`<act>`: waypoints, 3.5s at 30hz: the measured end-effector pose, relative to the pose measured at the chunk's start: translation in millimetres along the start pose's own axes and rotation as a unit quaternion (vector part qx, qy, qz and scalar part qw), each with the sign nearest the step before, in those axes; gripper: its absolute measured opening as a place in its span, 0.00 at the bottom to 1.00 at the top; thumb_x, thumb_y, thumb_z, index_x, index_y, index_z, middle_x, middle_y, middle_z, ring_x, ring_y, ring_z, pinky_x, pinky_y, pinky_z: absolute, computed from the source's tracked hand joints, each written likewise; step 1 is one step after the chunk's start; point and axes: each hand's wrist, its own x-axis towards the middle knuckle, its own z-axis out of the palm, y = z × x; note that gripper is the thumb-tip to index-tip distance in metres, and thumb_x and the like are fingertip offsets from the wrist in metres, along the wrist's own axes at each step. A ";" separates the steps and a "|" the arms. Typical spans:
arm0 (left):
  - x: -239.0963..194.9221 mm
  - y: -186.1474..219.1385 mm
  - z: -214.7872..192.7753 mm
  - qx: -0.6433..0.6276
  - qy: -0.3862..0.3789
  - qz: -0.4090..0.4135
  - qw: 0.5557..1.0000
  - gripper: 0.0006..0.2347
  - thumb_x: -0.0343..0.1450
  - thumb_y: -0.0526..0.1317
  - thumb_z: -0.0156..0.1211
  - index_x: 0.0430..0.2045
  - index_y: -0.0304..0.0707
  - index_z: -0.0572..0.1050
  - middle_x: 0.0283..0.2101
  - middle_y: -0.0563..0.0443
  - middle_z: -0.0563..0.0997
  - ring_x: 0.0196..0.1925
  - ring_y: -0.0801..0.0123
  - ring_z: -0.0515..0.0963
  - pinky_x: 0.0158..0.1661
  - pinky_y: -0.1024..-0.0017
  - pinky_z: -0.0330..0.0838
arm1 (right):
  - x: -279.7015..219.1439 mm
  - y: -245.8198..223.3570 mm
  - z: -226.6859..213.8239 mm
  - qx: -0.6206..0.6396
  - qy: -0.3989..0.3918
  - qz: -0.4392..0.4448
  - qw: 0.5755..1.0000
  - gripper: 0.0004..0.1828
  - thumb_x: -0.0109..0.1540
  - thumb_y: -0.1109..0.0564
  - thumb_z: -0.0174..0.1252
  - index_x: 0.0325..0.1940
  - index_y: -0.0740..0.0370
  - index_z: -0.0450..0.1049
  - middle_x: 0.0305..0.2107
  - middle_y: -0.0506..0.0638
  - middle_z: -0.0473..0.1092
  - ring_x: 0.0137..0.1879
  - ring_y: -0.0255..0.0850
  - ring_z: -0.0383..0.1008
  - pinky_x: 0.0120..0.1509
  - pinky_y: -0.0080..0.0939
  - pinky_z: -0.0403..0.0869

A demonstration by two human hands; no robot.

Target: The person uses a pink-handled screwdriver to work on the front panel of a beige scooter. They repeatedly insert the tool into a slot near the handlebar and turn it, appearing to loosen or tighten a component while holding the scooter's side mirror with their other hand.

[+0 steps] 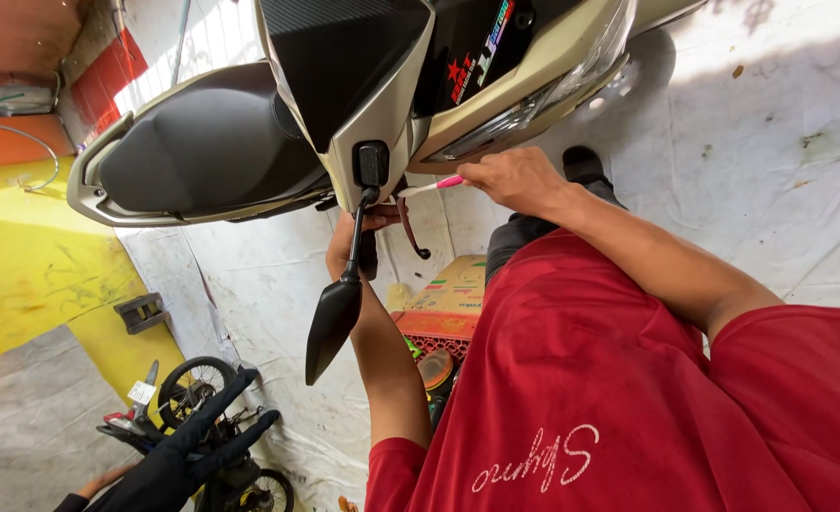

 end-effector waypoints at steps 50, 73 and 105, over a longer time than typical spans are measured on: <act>32.0 -30.3 -41.2 -0.014 -0.145 0.095 0.985 0.21 0.65 0.30 0.61 0.54 0.21 0.70 0.48 0.36 0.82 0.49 0.52 0.84 0.56 0.54 0.77 | 10.1 -44.7 14.3 -0.095 -0.022 0.038 0.995 0.13 0.69 0.43 0.55 0.53 0.43 0.80 0.29 0.47 0.78 0.35 0.50 0.79 0.35 0.50 0.75; 28.6 -22.1 -41.8 -0.021 -0.163 0.093 0.982 0.15 0.67 0.31 0.58 0.45 0.18 0.73 0.37 0.34 0.84 0.39 0.50 0.86 0.47 0.58 0.81 | -10.7 -47.4 30.9 -0.111 -0.123 0.055 0.985 0.09 0.73 0.49 0.52 0.51 0.46 0.78 0.23 0.48 0.75 0.20 0.43 0.73 0.19 0.45 0.69; 26.1 -19.7 -41.0 -0.029 -0.199 0.130 0.971 0.15 0.64 0.32 0.56 0.43 0.20 0.74 0.36 0.37 0.83 0.38 0.56 0.85 0.44 0.61 0.80 | -32.2 -77.4 52.5 -0.057 -0.006 0.113 0.992 0.14 0.69 0.44 0.54 0.52 0.45 0.80 0.33 0.50 0.79 0.34 0.50 0.79 0.36 0.50 0.75</act>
